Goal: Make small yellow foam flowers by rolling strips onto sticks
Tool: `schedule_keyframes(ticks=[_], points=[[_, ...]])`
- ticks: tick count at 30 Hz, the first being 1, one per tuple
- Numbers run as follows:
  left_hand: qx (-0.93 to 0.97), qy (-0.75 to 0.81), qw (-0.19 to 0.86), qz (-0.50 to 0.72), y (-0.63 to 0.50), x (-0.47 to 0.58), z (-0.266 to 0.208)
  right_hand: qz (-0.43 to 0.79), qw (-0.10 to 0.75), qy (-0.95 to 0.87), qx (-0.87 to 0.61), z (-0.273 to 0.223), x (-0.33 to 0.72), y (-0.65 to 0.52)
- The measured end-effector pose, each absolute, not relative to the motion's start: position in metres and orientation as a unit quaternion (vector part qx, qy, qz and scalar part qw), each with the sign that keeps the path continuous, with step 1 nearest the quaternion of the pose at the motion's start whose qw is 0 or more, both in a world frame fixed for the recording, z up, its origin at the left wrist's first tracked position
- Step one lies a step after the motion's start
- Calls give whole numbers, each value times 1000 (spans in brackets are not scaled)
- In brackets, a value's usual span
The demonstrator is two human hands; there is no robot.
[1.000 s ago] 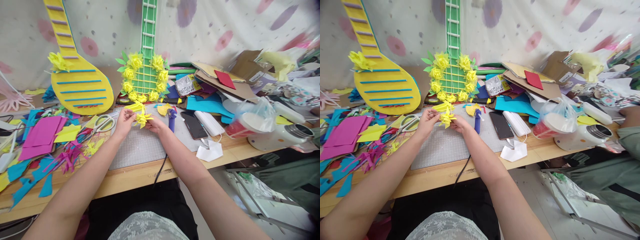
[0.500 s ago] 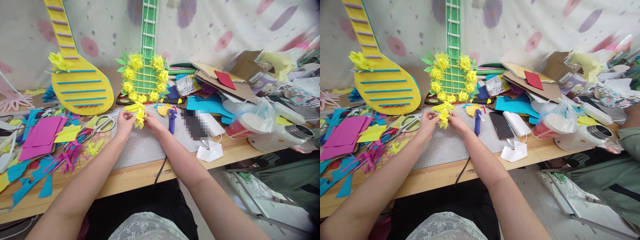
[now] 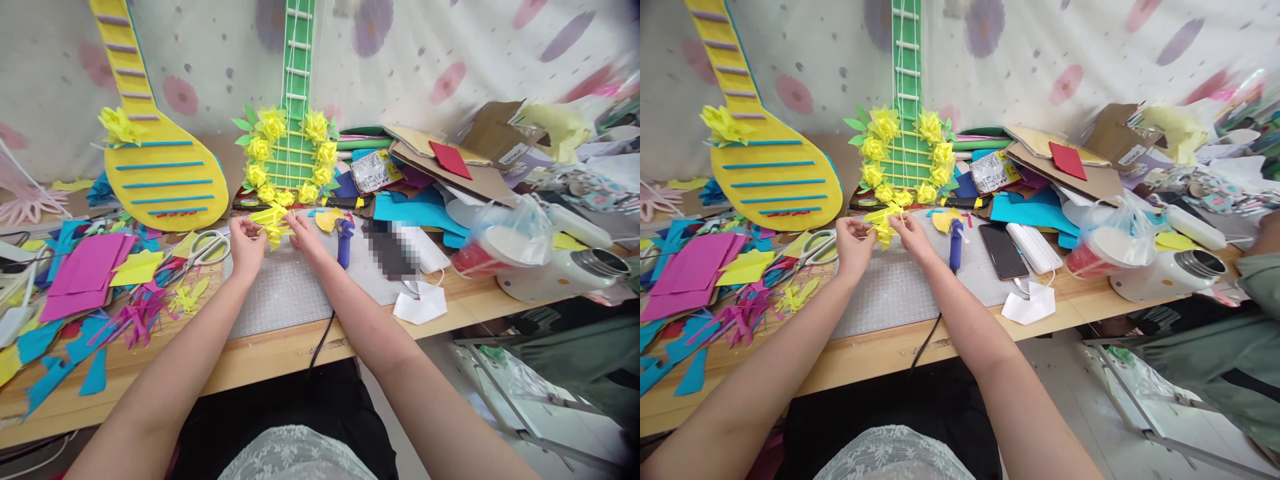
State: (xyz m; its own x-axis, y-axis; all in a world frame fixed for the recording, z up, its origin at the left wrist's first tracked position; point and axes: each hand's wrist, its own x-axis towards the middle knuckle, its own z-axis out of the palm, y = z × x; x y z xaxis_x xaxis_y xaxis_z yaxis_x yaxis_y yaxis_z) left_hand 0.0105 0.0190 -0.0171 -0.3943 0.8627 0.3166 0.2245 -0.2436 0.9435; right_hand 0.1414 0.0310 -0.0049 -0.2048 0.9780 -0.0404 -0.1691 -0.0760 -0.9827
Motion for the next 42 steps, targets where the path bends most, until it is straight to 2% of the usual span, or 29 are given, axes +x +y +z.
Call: schedule_keyframes(ticks=[4,9,18,27,42], points=[[506,569,205,615,15,13,-16,536,493,-545,-417,-9,138,29],[495,579,203,614,19,13,-21,459,499,-583,-448,-22,136,33],[379,591,366,611,31,8,-32,431,497,-591,-468,-22,138,33],[378,600,385,591,23,13,-28,389,489,-633,-456,-18,137,29],[266,555,448,648,21,27,-19,322,517,-653,-450,-30,136,37]])
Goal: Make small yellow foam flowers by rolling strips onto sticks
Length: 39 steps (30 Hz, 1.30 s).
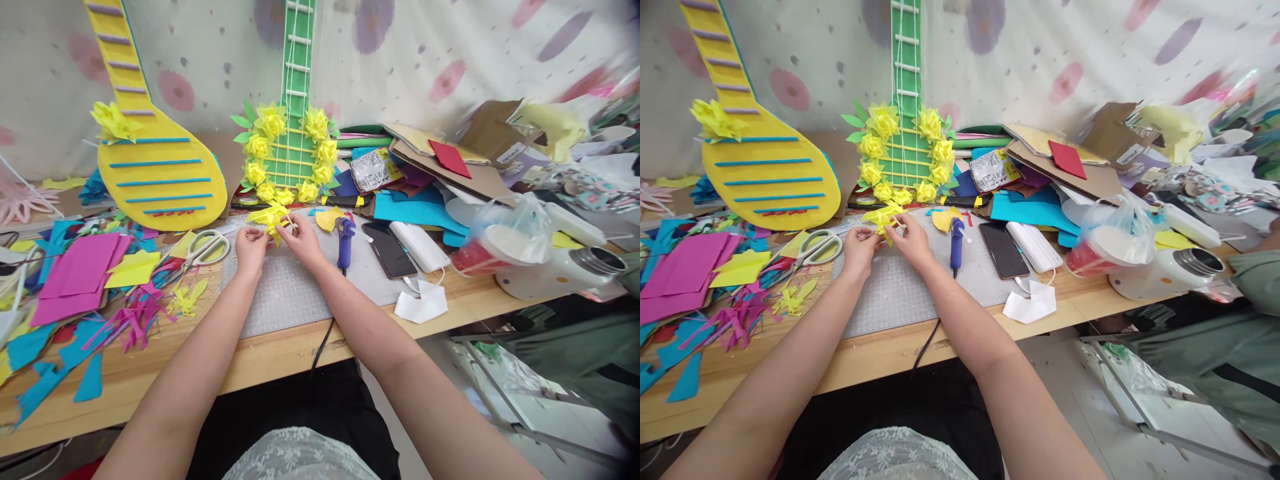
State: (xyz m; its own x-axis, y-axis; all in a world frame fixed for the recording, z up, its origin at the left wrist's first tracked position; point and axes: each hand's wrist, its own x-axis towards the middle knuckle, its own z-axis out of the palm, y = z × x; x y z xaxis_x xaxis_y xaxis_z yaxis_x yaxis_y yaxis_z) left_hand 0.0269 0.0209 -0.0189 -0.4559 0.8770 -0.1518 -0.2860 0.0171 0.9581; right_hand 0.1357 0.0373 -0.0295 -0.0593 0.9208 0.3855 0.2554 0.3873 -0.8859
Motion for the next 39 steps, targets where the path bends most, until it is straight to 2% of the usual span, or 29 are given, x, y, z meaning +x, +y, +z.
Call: schedule_keyframes(ticks=[7,14,20,28,33,39], points=[[267,556,429,660,23,24,-23,309,499,-669,-456,-28,135,38],[150,519,504,673,24,17,-15,304,548,-611,-483,-19,140,32],[104,472,542,688,23,9,-10,282,494,-688,-451,-21,137,28],[44,449,560,695,25,-3,-10,275,463,-748,-389,-28,134,25],[89,446,562,691,24,-1,-12,260,400,-794,-377,-24,136,25],[114,460,550,688,18,7,-11,350,409,-739,-404,-27,132,26]])
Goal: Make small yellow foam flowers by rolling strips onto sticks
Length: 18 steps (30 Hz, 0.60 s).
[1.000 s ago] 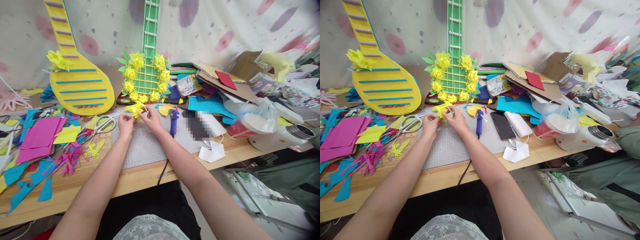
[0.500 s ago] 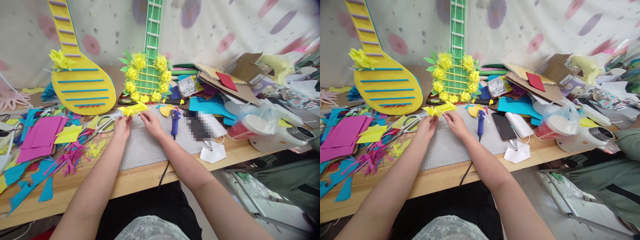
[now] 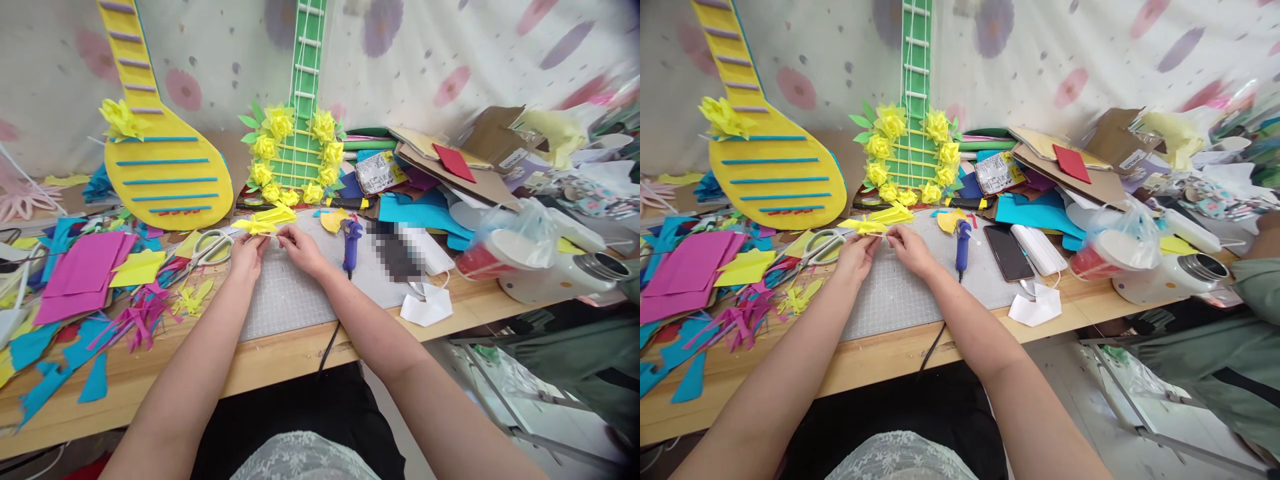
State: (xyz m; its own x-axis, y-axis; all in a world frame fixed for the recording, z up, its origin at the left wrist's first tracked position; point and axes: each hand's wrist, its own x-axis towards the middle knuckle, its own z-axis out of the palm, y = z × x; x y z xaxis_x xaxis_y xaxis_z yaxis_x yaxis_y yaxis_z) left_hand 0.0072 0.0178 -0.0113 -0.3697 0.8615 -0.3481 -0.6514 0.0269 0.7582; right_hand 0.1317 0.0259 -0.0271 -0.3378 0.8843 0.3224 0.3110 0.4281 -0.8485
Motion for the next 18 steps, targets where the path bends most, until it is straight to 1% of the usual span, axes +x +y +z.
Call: schedule_keyframes(ticks=[4,9,11,18], points=[[143,477,554,667,15,7,-11,375,427,-714,-408,-29,131,26],[173,507,471,701,16,7,-13,361,454,-699,-418,-31,133,27],[188,517,454,701,16,7,-14,359,461,-693,-422,-32,133,28],[194,500,455,711,17,9,-20,335,462,-669,-476,-31,133,27]])
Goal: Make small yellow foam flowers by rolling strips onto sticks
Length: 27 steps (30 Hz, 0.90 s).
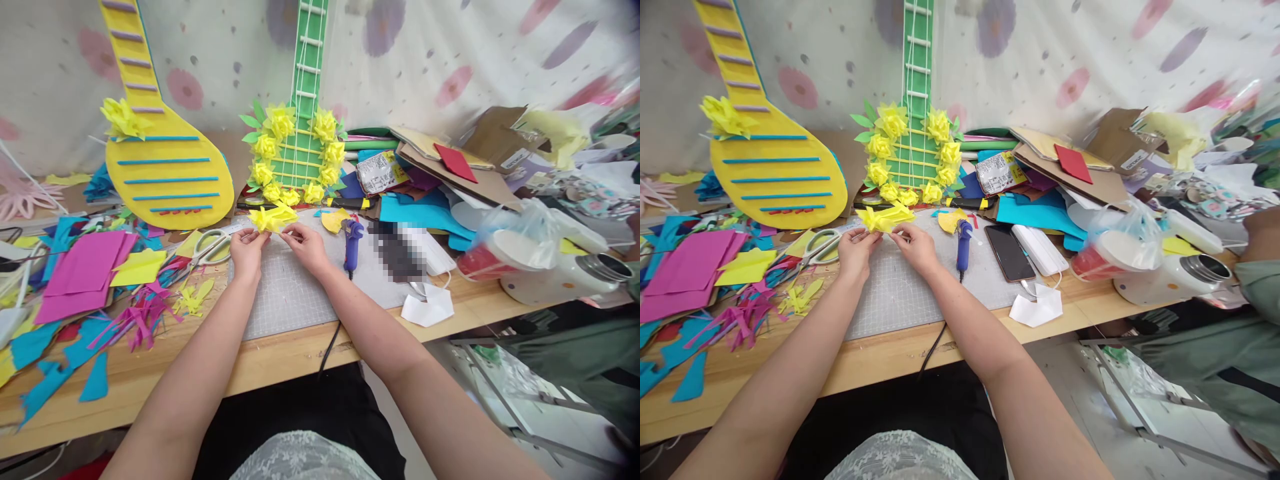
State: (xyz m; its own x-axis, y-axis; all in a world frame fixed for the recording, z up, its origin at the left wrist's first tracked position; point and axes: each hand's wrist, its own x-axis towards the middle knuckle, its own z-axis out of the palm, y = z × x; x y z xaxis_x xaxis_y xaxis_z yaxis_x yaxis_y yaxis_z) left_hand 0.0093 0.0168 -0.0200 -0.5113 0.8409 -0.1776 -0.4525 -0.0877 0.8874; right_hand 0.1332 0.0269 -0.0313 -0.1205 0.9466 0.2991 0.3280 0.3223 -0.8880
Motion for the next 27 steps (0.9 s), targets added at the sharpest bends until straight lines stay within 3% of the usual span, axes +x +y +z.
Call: schedule_keyframes(ticks=[8,16,27], points=[[209,490,469,704,16,12,-18,376,502,-631,-457,-32,131,31],[206,484,518,675,13,13,-15,539,497,-499,-462,-27,125,29],[244,470,560,637,11,11,-10,599,475,-395,-509,-21,126,29]])
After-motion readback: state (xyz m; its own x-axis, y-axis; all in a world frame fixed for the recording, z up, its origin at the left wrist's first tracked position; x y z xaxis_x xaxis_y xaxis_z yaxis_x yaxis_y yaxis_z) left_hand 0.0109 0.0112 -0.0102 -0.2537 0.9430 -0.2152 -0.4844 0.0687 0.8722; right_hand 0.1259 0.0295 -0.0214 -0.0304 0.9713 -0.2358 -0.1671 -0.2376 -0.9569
